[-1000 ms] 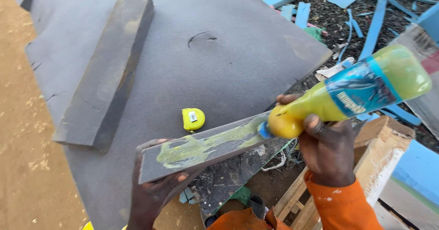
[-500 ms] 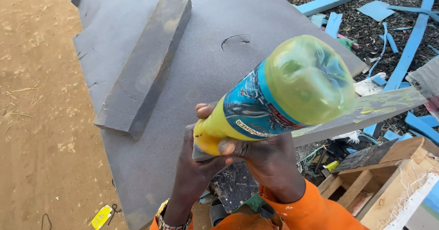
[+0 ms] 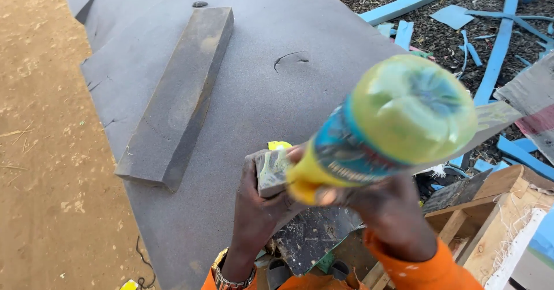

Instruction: Applying adhesive to foam blocks and joining them together to form a larger piece.

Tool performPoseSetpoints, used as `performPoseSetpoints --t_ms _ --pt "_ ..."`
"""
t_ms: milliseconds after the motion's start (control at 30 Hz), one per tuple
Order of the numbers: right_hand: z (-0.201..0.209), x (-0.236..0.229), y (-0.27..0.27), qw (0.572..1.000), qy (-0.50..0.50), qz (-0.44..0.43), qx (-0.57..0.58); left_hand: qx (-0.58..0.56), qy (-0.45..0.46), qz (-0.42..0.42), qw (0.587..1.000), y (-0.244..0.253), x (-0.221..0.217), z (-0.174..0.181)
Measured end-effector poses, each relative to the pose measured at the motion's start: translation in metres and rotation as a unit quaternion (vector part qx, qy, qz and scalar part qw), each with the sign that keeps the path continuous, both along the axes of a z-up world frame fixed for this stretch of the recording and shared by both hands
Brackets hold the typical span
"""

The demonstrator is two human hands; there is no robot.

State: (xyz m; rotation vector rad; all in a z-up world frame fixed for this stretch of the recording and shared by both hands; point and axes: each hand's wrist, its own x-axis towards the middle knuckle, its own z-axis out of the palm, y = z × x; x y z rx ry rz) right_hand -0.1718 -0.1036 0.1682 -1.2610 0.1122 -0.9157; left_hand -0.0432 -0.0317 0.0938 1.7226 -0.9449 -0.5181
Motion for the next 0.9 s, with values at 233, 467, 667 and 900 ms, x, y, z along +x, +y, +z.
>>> performPoseSetpoints --t_ms 233,467,667,900 --pt "-0.023 -0.052 -0.044 0.934 -0.115 -0.241 0.236 0.002 0.228 0.003 0.974 -0.007 0.008 0.016" --pt "-0.078 -0.139 -0.041 0.869 -0.099 -0.340 0.346 -0.151 0.366 0.079 0.915 -0.029 0.017 0.003" --pt "-0.131 -0.215 -0.018 0.708 -0.115 -0.515 0.470 -0.173 0.473 0.103 0.857 -0.059 0.016 0.000" --pt "-0.170 -0.281 0.002 0.616 -0.166 -0.563 0.525 -0.135 0.552 0.085 0.819 -0.087 -0.016 -0.003"
